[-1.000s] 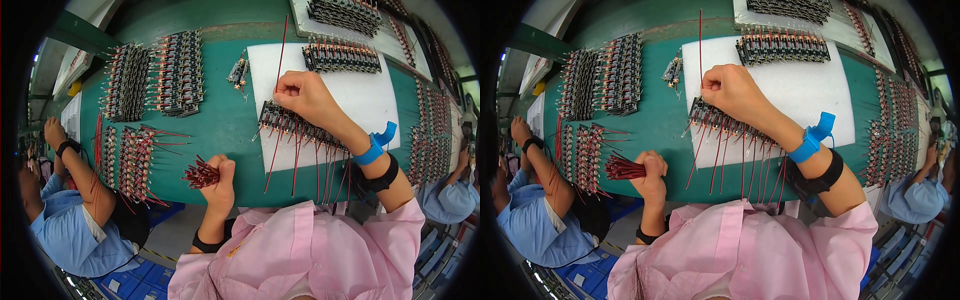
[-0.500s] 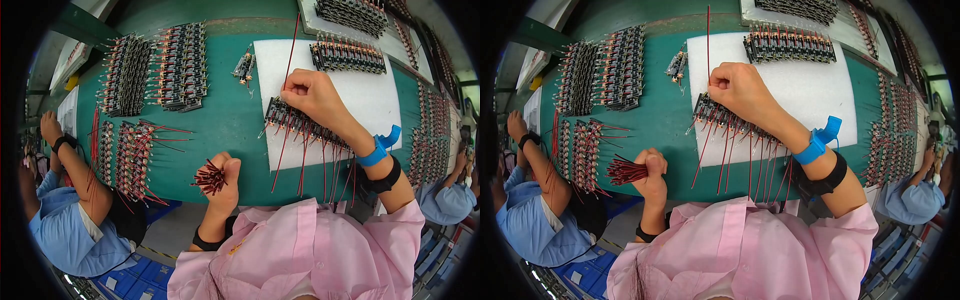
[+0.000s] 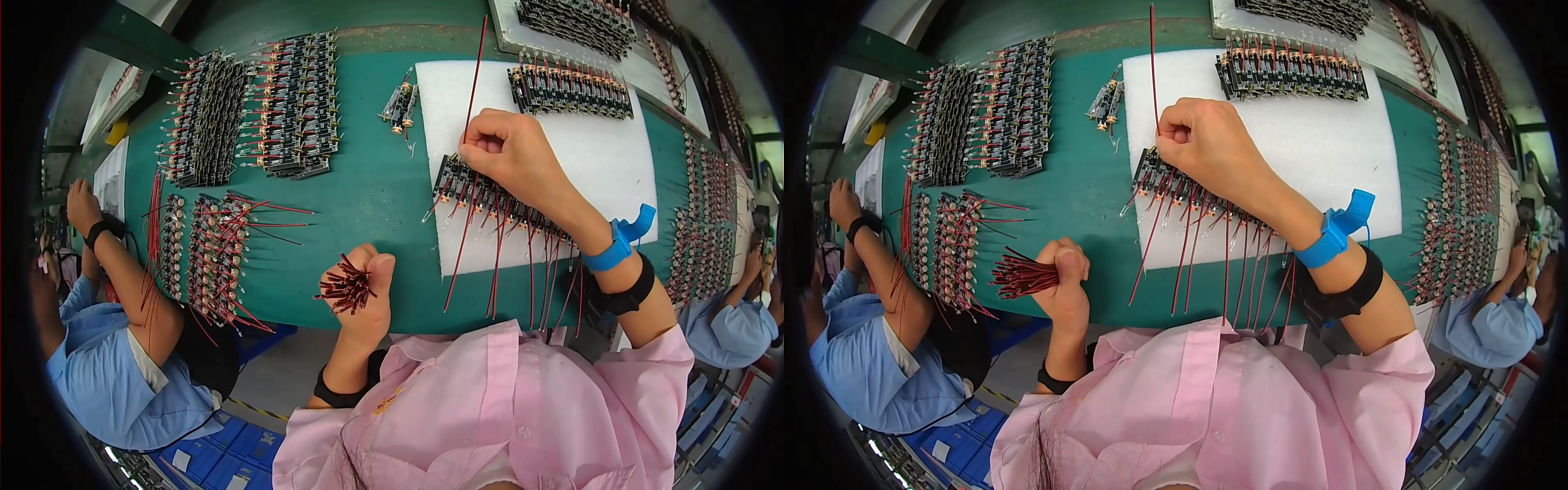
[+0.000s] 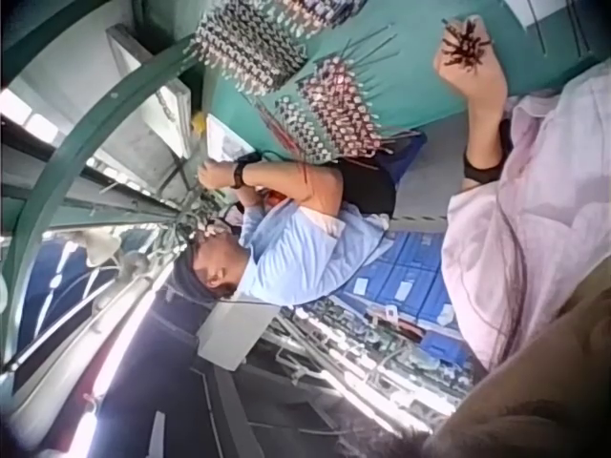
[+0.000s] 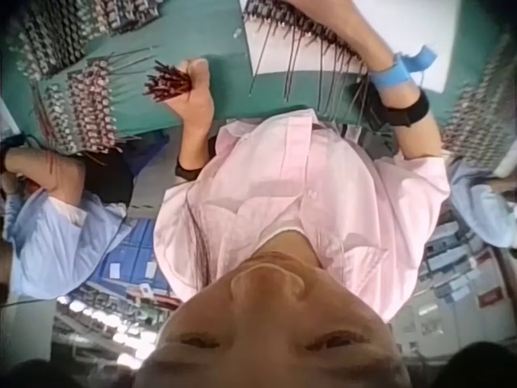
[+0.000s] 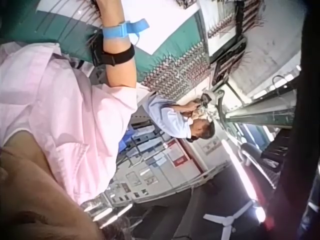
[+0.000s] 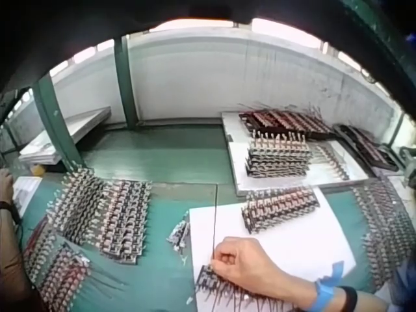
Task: Assembling electrical connectors by manually inserting wires into a component tray.
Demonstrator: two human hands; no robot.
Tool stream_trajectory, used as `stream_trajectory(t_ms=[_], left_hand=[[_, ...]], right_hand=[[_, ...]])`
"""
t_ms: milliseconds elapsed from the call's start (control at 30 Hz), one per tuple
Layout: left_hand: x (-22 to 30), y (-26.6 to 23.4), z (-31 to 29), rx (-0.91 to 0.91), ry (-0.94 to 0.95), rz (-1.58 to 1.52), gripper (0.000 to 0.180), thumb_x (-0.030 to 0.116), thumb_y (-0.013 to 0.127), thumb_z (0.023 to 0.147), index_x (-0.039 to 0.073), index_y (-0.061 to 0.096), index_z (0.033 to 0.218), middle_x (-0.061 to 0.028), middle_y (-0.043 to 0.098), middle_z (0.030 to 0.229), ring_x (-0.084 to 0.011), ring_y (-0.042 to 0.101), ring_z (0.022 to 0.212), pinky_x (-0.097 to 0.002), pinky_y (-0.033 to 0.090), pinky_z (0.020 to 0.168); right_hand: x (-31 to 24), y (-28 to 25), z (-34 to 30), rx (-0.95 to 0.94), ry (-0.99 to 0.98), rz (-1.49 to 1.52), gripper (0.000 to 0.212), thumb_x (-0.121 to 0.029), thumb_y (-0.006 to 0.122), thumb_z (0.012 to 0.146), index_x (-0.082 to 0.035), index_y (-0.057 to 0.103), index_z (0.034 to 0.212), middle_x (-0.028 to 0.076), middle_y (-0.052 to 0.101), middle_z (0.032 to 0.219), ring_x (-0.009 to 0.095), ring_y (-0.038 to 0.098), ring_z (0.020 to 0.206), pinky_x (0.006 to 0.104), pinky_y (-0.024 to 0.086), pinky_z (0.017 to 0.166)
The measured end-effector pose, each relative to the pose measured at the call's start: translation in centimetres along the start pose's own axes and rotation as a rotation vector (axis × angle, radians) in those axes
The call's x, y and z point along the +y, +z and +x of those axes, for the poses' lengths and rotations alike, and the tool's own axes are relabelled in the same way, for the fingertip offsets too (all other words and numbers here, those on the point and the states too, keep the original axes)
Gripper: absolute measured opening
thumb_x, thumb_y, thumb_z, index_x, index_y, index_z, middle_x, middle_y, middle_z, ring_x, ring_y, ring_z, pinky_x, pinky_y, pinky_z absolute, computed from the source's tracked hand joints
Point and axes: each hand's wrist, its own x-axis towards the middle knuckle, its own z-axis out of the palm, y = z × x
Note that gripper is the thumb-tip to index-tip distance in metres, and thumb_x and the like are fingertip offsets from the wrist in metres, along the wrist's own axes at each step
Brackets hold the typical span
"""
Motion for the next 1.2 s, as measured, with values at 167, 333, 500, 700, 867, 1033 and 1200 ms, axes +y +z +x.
stream_trajectory(t_ms=[167, 333, 500, 700, 867, 1033, 1200], left_hand=[[0.05, 0.24, 0.09, 0.033, -0.029, -0.055, 0.035, 0.015, 0.053, 0.078, 0.004, 0.029, 0.054, 0.0006, 0.029, 0.051, -0.0071, 0.024, 0.047, -0.0217, 0.02, 0.041], [0.03, 0.15, -0.01, 0.046, -0.044, -0.089, 0.036, 0.011, 0.055, 0.077, 0.003, 0.028, 0.054, 0.0012, 0.027, 0.051, -0.0069, 0.022, 0.048, -0.022, 0.018, 0.042], [-0.18, 0.12, 0.08, 0.043, -0.051, -0.09, 0.036, 0.011, 0.055, 0.076, 0.003, 0.028, 0.054, 0.0012, 0.027, 0.052, -0.0069, 0.022, 0.049, -0.0219, 0.019, 0.042], [0.1, 0.13, -0.04, 0.031, -0.038, -0.084, 0.034, 0.012, 0.053, 0.078, 0.004, 0.029, 0.055, 0.0008, 0.029, 0.051, -0.0069, 0.024, 0.047, -0.021, 0.021, 0.042], [-0.03, -0.08, -0.03, -0.006, -0.008, -0.028, 0.035, 0.021, 0.048, 0.082, 0.005, 0.03, 0.056, -0.0009, 0.032, 0.052, -0.0078, 0.028, 0.045, -0.0207, 0.024, 0.04], [-0.03, -0.05, -0.02, 0.004, -0.007, -0.02, 0.036, 0.022, 0.048, 0.081, 0.004, 0.031, 0.056, -0.0011, 0.033, 0.052, -0.0078, 0.029, 0.045, -0.0206, 0.024, 0.04], [-0.17, -0.13, -0.06, 0.004, -0.003, -0.008, 0.036, 0.023, 0.048, 0.082, 0.004, 0.031, 0.056, -0.0013, 0.033, 0.052, -0.0077, 0.029, 0.045, -0.0205, 0.023, 0.04]], right_hand=[[0.0, -0.08, 0.07, -0.004, 0.002, -0.009, 0.01, -0.005, 0.056, 0.067, 0.003, 0.05, 0.063, 0.001, 0.045, 0.056, 0.005, 0.038, 0.05, 0.0195, 0.033, 0.046], [-0.19, -0.06, 0.0, 0.002, 0.007, -0.006, 0.011, -0.005, 0.057, 0.066, 0.003, 0.05, 0.063, 0.001, 0.046, 0.055, 0.005, 0.038, 0.05, 0.0196, 0.033, 0.045], [0.02, 0.15, 0.05, 0.01, -0.011, -0.025, 0.011, -0.005, 0.056, 0.067, 0.003, 0.05, 0.063, 0.001, 0.046, 0.056, 0.006, 0.037, 0.05, 0.0198, 0.032, 0.045], [-0.21, 0.08, -0.04, -0.013, -0.014, -0.046, 0.012, -0.006, 0.055, 0.068, 0.004, 0.05, 0.064, 0.002, 0.045, 0.057, 0.006, 0.036, 0.049, 0.0206, 0.031, 0.045], [-0.46, -0.05, 0.0, -0.007, 0.007, -0.05, 0.01, -0.006, 0.055, 0.064, 0.003, 0.054, 0.064, 0.01, 0.05, 0.058, 0.017, 0.047, 0.05, 0.0277, 0.038, 0.048], [-0.62, -0.05, -0.05, -0.003, 0.025, -0.035, 0.01, -0.007, 0.054, 0.064, 0.003, 0.054, 0.064, 0.009, 0.05, 0.058, 0.017, 0.047, 0.05, 0.0271, 0.038, 0.049], [-0.47, -0.06, -0.16, -0.001, 0.017, -0.037, 0.01, -0.007, 0.054, 0.065, 0.003, 0.054, 0.065, 0.009, 0.05, 0.059, 0.016, 0.046, 0.051, 0.0266, 0.038, 0.049]])
